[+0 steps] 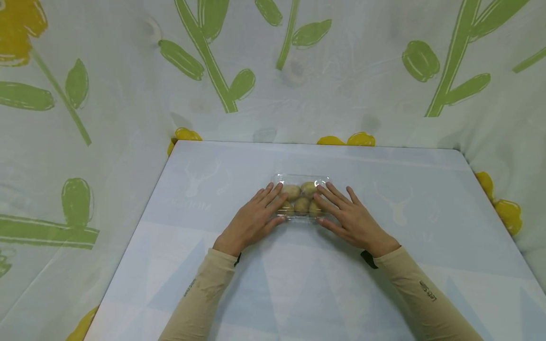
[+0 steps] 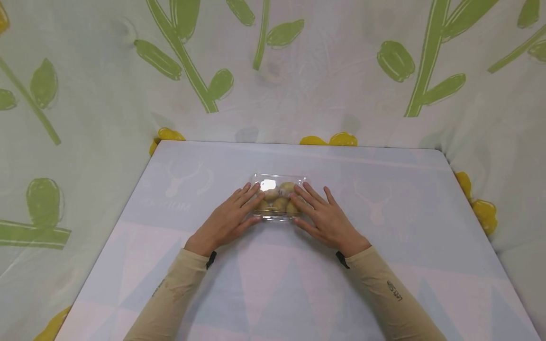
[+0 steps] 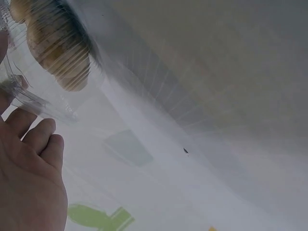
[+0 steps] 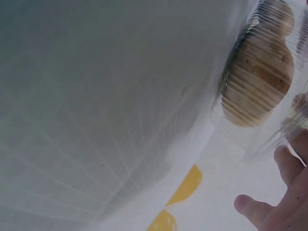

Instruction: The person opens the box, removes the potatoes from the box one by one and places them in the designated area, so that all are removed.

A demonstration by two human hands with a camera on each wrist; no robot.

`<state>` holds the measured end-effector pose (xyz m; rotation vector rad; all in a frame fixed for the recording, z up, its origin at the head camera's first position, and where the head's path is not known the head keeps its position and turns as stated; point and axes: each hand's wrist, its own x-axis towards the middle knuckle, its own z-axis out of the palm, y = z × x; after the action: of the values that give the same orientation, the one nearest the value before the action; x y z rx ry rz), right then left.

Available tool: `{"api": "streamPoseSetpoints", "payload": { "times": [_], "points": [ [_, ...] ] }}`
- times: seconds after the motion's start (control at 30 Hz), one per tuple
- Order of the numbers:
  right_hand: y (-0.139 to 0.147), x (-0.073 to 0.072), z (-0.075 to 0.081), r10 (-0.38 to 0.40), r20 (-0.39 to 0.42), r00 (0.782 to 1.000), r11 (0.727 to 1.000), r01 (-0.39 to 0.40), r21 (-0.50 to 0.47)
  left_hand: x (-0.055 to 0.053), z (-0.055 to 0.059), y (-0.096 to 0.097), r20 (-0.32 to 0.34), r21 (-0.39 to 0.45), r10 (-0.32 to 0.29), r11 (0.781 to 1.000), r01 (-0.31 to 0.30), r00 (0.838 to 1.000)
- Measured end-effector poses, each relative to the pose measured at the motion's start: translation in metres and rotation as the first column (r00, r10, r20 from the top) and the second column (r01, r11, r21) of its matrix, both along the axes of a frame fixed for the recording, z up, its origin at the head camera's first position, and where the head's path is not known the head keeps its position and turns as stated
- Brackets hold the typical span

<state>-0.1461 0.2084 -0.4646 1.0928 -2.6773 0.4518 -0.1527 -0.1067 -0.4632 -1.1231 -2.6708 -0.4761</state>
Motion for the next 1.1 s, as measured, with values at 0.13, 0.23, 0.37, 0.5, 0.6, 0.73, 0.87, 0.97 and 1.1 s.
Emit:
{"api": "streamPoseSetpoints", "payload": {
  "times": [0.13, 0.23, 0.37, 0.5, 0.6, 0.73, 0.87, 0.97, 1.1],
  "points": [
    [0.0, 0.0, 0.0, -0.005, 0.01, 1.0, 1.0, 0.005, -0.002, 0.0, 0.002, 0.0, 0.016, -0.001, 0.003, 1.0, -0.003, 1.0],
    [0.0, 0.0, 0.001, -0.005, 0.027, 1.0, 1.0, 0.005, -0.007, 0.0, 0.003, 0.0, 0.034, -0.005, 0.004, 1.0, -0.004, 0.999],
    [0.0, -0.001, 0.0, -0.007, 0.038, 0.999, 1.0, 0.008, -0.005, 0.0, 0.004, 0.0, 0.056, -0.025, 0.011, 1.0, -0.01, 0.998],
    [0.001, -0.002, 0.001, -0.012, 0.039, 0.999, 1.0, 0.012, 0.002, -0.001, 0.006, 0.0, 0.057, -0.047, 0.015, 0.999, -0.013, 0.998],
    [0.001, -0.002, 0.002, -0.015, 0.037, 0.999, 1.0, 0.015, 0.009, -0.001, 0.008, 0.0, 0.053, -0.052, 0.014, 0.999, -0.011, 0.998],
    [0.001, -0.003, 0.002, -0.018, 0.034, 0.999, 1.0, 0.017, 0.019, -0.001, 0.01, 0.001, 0.056, -0.059, 0.015, 0.998, -0.012, 0.998],
    [0.0, -0.003, 0.004, -0.021, 0.032, 0.999, 1.0, 0.02, 0.021, -0.002, 0.012, 0.001, 0.064, -0.058, 0.017, 0.998, -0.013, 0.998],
    [0.0, -0.004, 0.006, -0.025, 0.033, 0.999, 1.0, 0.025, 0.018, -0.003, 0.014, 0.002, 0.072, -0.057, 0.021, 0.998, -0.017, 0.997],
    [-0.001, -0.003, 0.009, -0.025, 0.044, 0.999, 1.0, 0.025, 0.005, -0.004, 0.014, 0.001, 0.095, -0.062, 0.027, 0.998, -0.021, 0.995]
  ]
}}
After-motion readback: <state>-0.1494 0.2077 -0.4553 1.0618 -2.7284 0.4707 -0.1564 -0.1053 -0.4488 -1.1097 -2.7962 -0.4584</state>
